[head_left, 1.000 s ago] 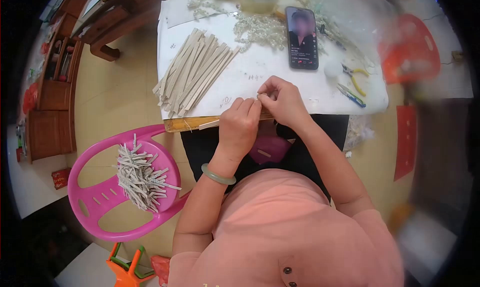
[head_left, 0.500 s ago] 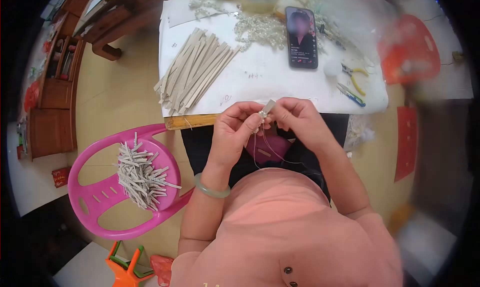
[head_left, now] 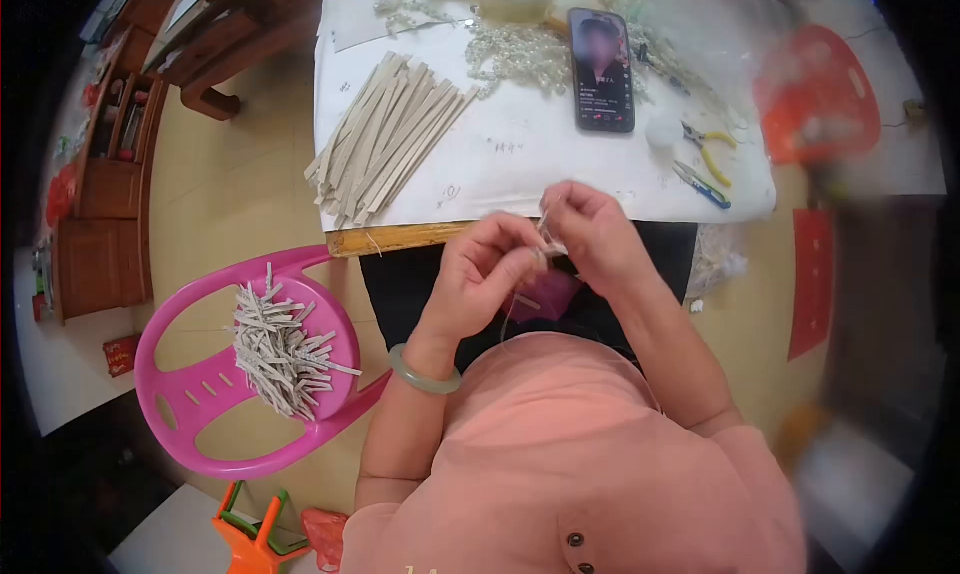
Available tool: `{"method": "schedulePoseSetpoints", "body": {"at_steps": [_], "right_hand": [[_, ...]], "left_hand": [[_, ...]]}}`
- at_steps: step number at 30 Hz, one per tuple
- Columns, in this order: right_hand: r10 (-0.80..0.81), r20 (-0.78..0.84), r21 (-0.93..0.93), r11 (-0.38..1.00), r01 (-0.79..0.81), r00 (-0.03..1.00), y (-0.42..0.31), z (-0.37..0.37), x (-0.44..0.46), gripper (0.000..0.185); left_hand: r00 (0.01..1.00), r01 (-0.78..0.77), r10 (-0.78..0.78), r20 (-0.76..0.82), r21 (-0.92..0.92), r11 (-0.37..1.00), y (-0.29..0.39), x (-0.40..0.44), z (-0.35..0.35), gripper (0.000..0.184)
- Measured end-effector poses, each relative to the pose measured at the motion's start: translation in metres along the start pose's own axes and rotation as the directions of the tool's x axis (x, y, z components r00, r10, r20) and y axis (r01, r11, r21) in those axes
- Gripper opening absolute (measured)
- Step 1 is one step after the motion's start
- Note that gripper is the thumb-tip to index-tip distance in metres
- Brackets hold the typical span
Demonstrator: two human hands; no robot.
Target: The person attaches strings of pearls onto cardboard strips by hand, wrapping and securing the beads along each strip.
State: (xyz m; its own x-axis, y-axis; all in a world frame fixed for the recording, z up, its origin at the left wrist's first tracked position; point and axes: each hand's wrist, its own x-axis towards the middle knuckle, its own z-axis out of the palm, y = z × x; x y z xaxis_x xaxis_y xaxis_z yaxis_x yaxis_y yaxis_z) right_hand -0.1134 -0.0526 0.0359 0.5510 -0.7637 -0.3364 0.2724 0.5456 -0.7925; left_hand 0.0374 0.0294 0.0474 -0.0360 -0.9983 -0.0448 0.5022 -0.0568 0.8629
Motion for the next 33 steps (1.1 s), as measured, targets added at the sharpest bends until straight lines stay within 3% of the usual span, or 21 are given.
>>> {"method": "schedulePoseSetpoints", "body": {"at_steps": [2,3,5,7,9,11,13,14,15,17,19,20,22,24,26,27,29,30,31,33], "right_hand": [[-0.058,0.007,0.083,0.995,0.057,0.998,-0.012,-0.017,0.012,0.008],[-0.104,0.020,0.166,0.981,0.099,0.994,-0.015,-0.022,0.016,0.008],[-0.134,-0.013,0.189,0.973,0.134,0.991,-0.032,-0.016,0.008,0.007],[-0.152,-0.276,0.326,0.914,0.241,0.949,-0.053,-0.015,-0.001,0.003],[-0.140,-0.397,0.559,0.748,0.359,0.907,-0.072,-0.058,-0.006,0.012],[-0.320,-0.128,0.530,0.778,0.338,0.939,-0.094,-0.127,-0.024,0.018],[-0.380,-0.388,0.148,0.873,0.464,0.840,-0.121,-0.199,-0.054,0.017],[-0.450,-0.532,-0.097,0.874,0.477,0.717,-0.138,-0.197,-0.067,0.015],[-0.509,-0.579,-0.289,0.858,0.424,0.637,-0.146,-0.242,-0.084,0.011],[-0.549,-0.569,-0.404,0.835,0.374,0.612,-0.162,-0.326,-0.119,0.010],[-0.661,-0.606,-0.725,0.688,0.036,0.443,-0.156,-0.347,-0.127,0.013],[-0.659,-0.602,-0.723,0.689,0.042,0.450,-0.145,-0.345,-0.121,0.013],[-0.697,-0.673,-0.714,0.700,0.028,0.247,-0.121,-0.333,-0.109,0.016],[-0.705,-0.523,-0.710,0.671,0.214,0.478,-0.096,-0.277,-0.096,0.020],[-0.517,-0.541,-0.555,0.812,0.180,0.664,-0.093,-0.188,-0.073,0.021],[-0.468,-0.504,-0.555,0.819,0.143,0.726,-0.089,-0.151,-0.063,0.020],[-0.338,-0.353,-0.527,0.842,0.113,0.872,-0.076,-0.097,-0.045,0.017],[-0.255,-0.230,-0.496,0.861,0.112,0.939,-0.067,-0.074,-0.038,0.016],[-0.146,-0.207,-0.492,0.870,0.026,0.967,-0.067,-0.039,-0.036,0.013],[-0.128,-0.025,-0.506,0.857,0.098,0.991,-0.050,-0.011,-0.019,0.010]], "left_hand": [[0.987,0.093,-0.095,0.132,0.026,0.995,0.007,-0.003,0.011,0.009],[0.992,0.074,-0.079,0.096,0.053,0.996,0.003,-0.004,0.015,0.008],[0.996,0.088,-0.087,-0.020,0.070,0.994,0.006,-0.002,0.009,0.010],[0.976,0.034,-0.022,-0.214,0.054,0.998,0.006,0.002,-0.011,0.013],[0.921,-0.081,0.033,-0.389,-0.108,0.991,0.013,0.002,-0.027,0.016],[0.887,-0.121,0.052,-0.459,-0.123,0.985,0.023,-0.007,-0.059,0.018],[0.866,-0.152,0.061,-0.495,-0.146,0.977,0.035,-0.016,-0.084,0.018],[0.804,-0.196,0.044,-0.593,-0.194,0.961,0.042,-0.021,-0.094,0.021],[0.729,-0.246,0.021,-0.684,-0.234,0.941,0.049,-0.028,-0.104,0.024],[0.749,-0.283,0.041,-0.662,-0.262,0.923,0.051,-0.038,-0.122,0.031],[0.766,-0.234,0.008,-0.643,-0.267,0.935,0.042,-0.036,-0.109,0.034],[0.812,-0.224,0.012,-0.583,-0.292,0.930,0.036,-0.032,-0.103,0.032],[0.824,-0.191,0.050,-0.565,-0.192,0.963,0.026,-0.019,-0.083,0.031],[0.842,-0.143,0.073,-0.534,-0.091,0.985,0.020,-0.011,-0.062,0.030],[0.834,-0.086,0.107,-0.541,0.063,0.994,0.021,-0.005,-0.043,0.030],[0.840,-0.083,0.102,-0.532,0.060,0.995,0.020,-0.003,-0.035,0.030],[0.887,-0.077,0.192,-0.421,0.276,0.958,0.017,-0.001,-0.022,0.029],[0.896,-0.084,0.191,-0.401,0.269,0.959,0.015,-0.001,-0.017,0.030],[0.898,-0.086,0.191,-0.397,0.267,0.960,0.012,-0.001,-0.013,0.030],[0.927,-0.077,0.164,-0.336,0.257,0.963,0.006,-0.002,-0.009,0.031]]}}
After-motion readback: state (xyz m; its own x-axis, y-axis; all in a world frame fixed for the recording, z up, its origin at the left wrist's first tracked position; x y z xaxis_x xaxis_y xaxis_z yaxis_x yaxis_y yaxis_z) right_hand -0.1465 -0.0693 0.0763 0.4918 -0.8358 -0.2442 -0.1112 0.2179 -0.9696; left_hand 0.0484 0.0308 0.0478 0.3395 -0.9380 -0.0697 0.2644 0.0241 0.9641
